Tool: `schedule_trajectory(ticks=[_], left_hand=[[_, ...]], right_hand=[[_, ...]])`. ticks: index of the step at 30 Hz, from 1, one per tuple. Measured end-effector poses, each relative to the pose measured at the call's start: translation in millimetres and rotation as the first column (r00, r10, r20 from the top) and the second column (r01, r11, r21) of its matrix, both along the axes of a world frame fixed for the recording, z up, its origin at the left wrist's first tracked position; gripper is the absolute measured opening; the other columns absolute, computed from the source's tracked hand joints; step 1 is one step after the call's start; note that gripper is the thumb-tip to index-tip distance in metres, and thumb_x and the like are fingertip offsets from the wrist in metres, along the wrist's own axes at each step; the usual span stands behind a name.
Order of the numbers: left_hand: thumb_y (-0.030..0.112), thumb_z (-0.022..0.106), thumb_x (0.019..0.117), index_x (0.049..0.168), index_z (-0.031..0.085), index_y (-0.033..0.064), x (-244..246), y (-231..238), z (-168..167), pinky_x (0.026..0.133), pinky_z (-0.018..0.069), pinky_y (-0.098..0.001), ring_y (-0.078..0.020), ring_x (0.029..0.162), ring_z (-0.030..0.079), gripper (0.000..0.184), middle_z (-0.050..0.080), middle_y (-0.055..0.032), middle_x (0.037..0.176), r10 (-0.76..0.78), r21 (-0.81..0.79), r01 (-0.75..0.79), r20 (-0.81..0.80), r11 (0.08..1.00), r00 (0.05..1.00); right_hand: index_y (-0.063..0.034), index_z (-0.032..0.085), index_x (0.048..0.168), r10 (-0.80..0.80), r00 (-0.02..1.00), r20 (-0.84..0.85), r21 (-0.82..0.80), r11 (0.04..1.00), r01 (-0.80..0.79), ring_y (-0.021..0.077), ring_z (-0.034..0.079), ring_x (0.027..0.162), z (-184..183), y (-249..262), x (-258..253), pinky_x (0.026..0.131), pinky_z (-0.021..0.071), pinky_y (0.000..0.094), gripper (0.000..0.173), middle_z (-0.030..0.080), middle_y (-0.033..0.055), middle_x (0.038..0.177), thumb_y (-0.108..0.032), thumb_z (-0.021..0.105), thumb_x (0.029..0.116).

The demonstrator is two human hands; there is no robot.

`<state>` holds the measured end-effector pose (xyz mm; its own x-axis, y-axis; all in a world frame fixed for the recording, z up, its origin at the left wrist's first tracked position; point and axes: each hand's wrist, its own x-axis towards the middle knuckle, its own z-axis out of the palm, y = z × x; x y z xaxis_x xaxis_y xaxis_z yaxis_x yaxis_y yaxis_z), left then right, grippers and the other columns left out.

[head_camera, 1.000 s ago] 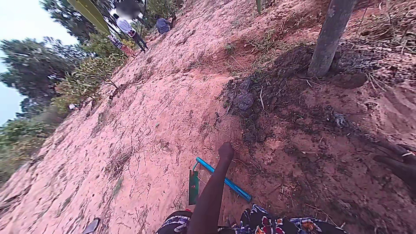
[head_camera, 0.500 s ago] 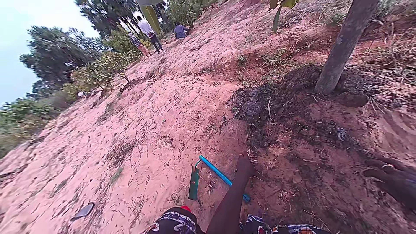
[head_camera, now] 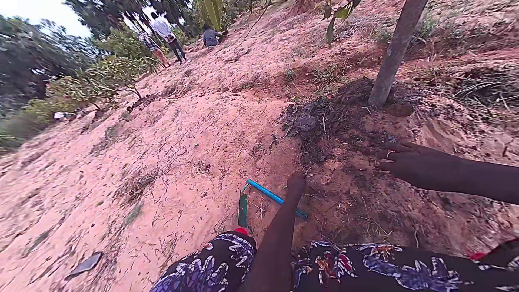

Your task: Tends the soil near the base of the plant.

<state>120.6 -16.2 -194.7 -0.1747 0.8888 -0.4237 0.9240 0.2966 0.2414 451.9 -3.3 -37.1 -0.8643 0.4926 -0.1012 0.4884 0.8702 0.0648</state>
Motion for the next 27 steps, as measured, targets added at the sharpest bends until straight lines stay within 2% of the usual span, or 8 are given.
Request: schedule_trajectory(ticks=[5,8,12,15,18,21,24,27], left_hand=[[0.01,0.043,0.1055,0.149,0.049,0.0015,28,-16,17,0.114,0.0404,-0.0549,-0.0371,0.139,0.051,0.045,0.054,-0.0223,0.148,-0.116,0.037,0.113,0.078,0.993,0.99],[0.01,0.045,0.1045,0.148,0.051,0.0022,70,-25,20,0.112,0.0423,-0.0567,-0.0377,0.137,0.053,0.044,0.057,-0.0229,0.145,-0.22,0.024,0.219,0.148,0.975,0.964],[0.013,0.047,0.1052,0.138,0.058,-0.0019,116,-34,33,0.111,0.0433,-0.0554,-0.0364,0.132,0.056,0.038,0.061,-0.0241,0.138,-0.394,-0.04,0.424,0.3,0.905,0.869],[0.011,0.05,0.1036,0.137,0.058,-0.0038,137,-36,54,0.11,0.0432,-0.0553,-0.0367,0.131,0.057,0.037,0.061,-0.0257,0.137,-0.443,-0.042,0.496,0.392,0.867,0.807],[0.002,0.052,0.1013,0.13,0.058,-0.0096,146,-37,55,0.096,0.0511,-0.0434,-0.0273,0.107,0.064,0.032,0.065,-0.0239,0.119,-0.257,0.082,0.278,0.683,0.957,0.683],[-0.002,0.049,0.1027,0.126,0.052,-0.0094,162,-42,68,0.073,0.0515,-0.0289,-0.0129,0.079,0.057,0.025,0.058,-0.013,0.097,0.073,-0.023,-0.128,0.914,0.991,0.398],[0.01,0.053,0.1061,0.134,0.05,-0.0063,175,-36,77,0.086,0.0522,-0.0381,-0.0223,0.097,0.059,0.032,0.059,-0.0197,0.114,0.278,-0.215,-0.366,0.952,0.906,0.13],[0.006,0.047,0.107,0.144,0.037,-0.0123,176,-43,77,0.106,0.0447,-0.0439,-0.0314,0.123,0.052,0.043,0.048,-0.0305,0.14,0.206,-0.146,-0.382,0.971,0.913,0.122]], right_hand=[[-0.0082,0.076,0.116,-0.01,0.988,0.153,-0.079,0.997,0.022,0.0436,0.056,0.127,13,-26,-19,0.106,0.044,0.0565,0.02,0.071,0.0181,0.114,-0.016,0.068,0.0986],[-0.0071,0.069,0.13,-0.229,0.936,0.268,-0.208,0.934,0.289,0.0442,0.053,0.131,4,-33,-38,0.108,0.0399,0.0601,0.032,0.067,0.0205,0.126,-0.017,0.064,0.1004],[-0.0075,0.047,0.153,-0.535,0.814,0.227,-0.453,0.682,0.575,0.0452,0.043,0.143,-34,-44,-35,0.112,0.0386,0.0613,0.055,0.05,0.0238,0.151,-0.027,0.061,0.1042],[0.0008,0.039,0.154,-0.723,0.661,0.199,-0.663,0.397,0.634,0.0498,0.051,0.134,-57,-55,-25,0.108,0.0406,0.0643,0.06,0.052,0.0339,0.143,-0.028,0.06,0.1054],[-0.0039,0.022,0.162,-0.886,0.433,0.164,-0.777,0.154,0.611,0.0476,0.051,0.135,-49,-62,-31,0.109,0.0407,0.0619,0.07,0.049,0.0343,0.146,-0.035,0.055,0.1081],[-0.0092,0.01,0.163,-0.965,0.261,0.037,-0.873,0.096,0.478,0.0489,0.055,0.123,-34,-47,-33,0.097,0.0463,0.062,0.079,0.049,0.0362,0.142,-0.035,0.058,0.1067],[-0.0113,0.011,0.162,-0.984,0.164,0.073,-0.938,-0.012,0.346,0.046,0.052,0.128,-27,-30,-25,0.098,0.0479,0.0588,0.079,0.041,0.0325,0.152,-0.044,0.057,0.1061],[-0.0006,0.025,0.157,-0.951,0.25,0.181,-0.933,-0.085,0.35,0.0399,0.045,0.136,-21,-39,-35,0.107,0.0409,0.0549,0.066,0.039,0.0295,0.153,-0.037,0.051,0.1091]])
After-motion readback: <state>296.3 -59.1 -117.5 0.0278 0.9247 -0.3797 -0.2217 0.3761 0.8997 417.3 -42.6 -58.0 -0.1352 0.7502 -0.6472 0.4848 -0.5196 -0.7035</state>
